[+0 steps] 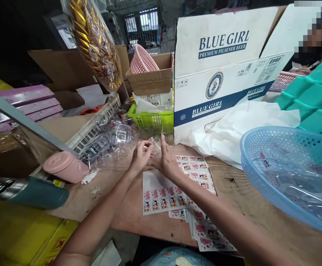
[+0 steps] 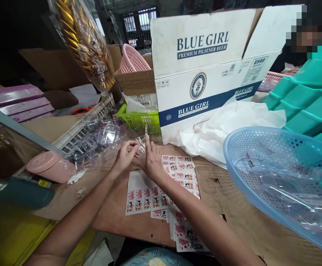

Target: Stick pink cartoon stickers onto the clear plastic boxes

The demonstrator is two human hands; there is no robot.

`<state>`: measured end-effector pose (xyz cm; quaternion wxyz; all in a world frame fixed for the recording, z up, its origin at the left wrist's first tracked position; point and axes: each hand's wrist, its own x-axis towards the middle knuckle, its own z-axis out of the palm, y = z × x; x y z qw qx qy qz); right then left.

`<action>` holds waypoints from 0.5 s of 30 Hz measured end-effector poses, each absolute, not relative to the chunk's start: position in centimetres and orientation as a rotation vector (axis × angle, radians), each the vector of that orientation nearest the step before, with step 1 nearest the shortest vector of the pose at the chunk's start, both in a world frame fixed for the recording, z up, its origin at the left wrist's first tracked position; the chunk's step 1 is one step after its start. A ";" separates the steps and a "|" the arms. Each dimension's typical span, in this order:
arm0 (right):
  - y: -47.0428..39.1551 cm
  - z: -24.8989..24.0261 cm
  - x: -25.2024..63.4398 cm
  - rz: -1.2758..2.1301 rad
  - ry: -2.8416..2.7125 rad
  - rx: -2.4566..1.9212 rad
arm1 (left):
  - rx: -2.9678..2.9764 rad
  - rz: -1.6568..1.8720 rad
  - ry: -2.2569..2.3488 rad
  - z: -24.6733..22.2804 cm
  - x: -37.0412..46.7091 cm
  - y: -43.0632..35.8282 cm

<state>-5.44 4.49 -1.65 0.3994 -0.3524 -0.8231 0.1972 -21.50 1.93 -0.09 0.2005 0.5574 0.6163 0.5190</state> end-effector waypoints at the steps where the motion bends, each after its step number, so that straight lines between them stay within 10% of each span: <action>1: 5.4 -1.9 -6.7 0.488 -2.080 -0.920 | 1.528 1.477 1.745 -0.2 -21.9 2.4; 15: 7.0 -2.4 -8.0 0.678 -2.047 -0.824 | 1.370 1.435 1.696 -1.1 -25.0 4.9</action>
